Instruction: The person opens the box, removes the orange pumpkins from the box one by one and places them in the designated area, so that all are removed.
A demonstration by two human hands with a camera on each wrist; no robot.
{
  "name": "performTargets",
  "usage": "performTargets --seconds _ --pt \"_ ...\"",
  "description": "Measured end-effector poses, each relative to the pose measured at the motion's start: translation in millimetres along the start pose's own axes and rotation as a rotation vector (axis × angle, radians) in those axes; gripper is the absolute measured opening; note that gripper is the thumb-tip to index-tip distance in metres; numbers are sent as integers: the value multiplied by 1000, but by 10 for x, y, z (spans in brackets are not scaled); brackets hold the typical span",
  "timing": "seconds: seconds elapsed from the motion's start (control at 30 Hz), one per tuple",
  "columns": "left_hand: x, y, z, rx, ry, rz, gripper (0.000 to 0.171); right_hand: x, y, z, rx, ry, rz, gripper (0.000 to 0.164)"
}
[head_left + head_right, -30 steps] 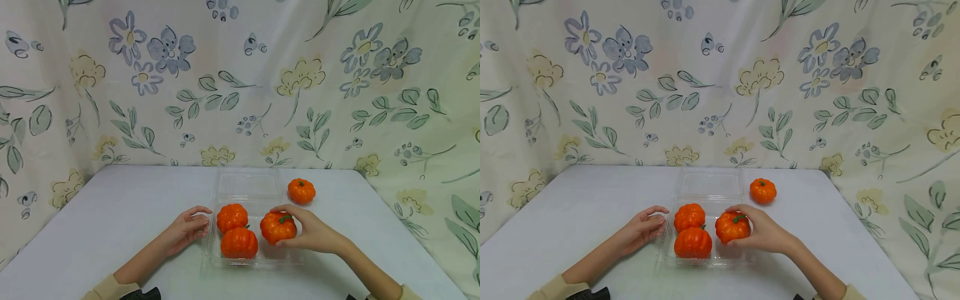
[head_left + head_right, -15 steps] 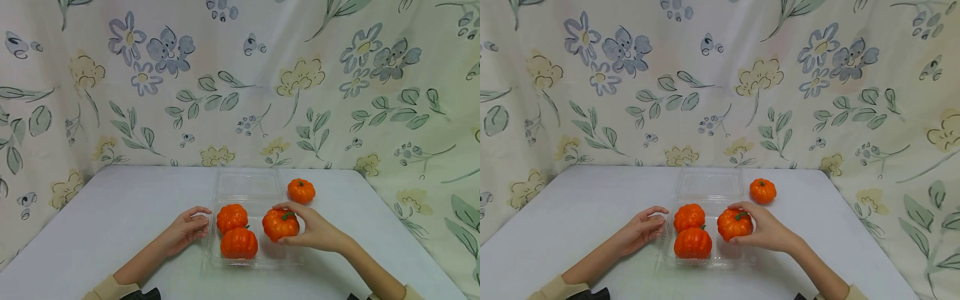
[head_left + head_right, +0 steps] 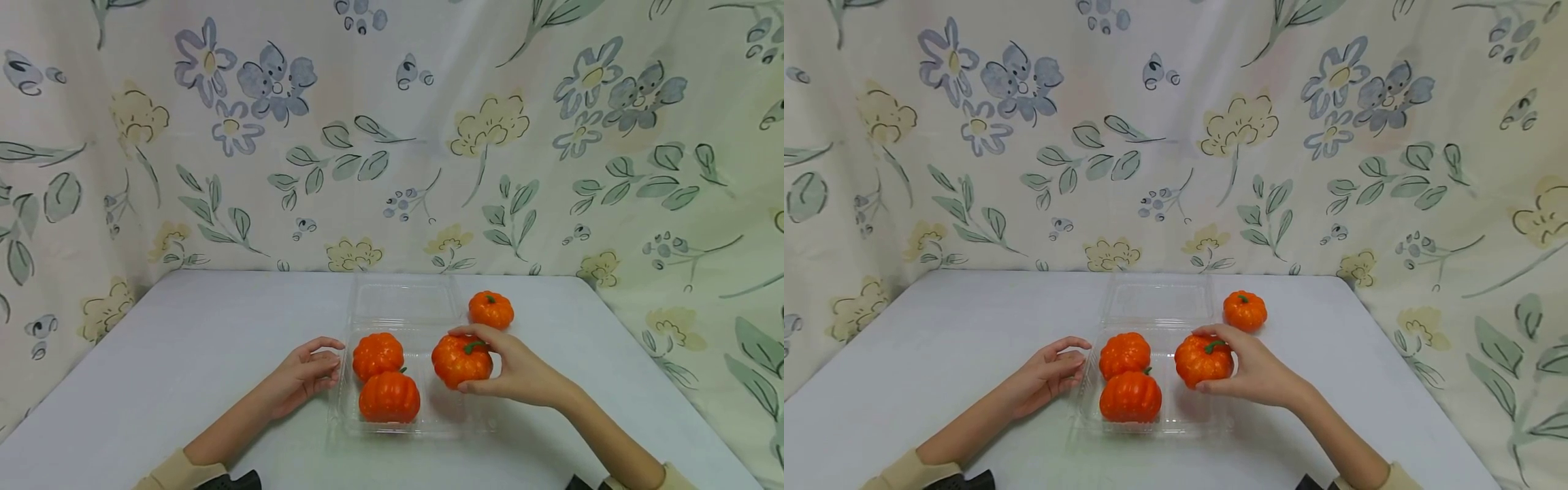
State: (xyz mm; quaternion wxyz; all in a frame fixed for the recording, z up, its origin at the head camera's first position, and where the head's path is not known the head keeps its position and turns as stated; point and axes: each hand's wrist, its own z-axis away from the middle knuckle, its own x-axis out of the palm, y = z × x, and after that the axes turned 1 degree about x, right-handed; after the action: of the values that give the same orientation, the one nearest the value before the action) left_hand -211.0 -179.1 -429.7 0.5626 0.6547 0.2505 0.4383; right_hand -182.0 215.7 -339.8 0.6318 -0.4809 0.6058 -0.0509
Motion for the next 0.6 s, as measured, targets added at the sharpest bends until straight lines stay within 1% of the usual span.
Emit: performTargets --seconds 0.4,0.6 --pt "-9 3 -3 -9 5 -5 18 -40 31 -14 60 4 -27 71" --pt "-13 2 -2 -12 10 -12 18 -74 51 -10 91 10 -61 71"
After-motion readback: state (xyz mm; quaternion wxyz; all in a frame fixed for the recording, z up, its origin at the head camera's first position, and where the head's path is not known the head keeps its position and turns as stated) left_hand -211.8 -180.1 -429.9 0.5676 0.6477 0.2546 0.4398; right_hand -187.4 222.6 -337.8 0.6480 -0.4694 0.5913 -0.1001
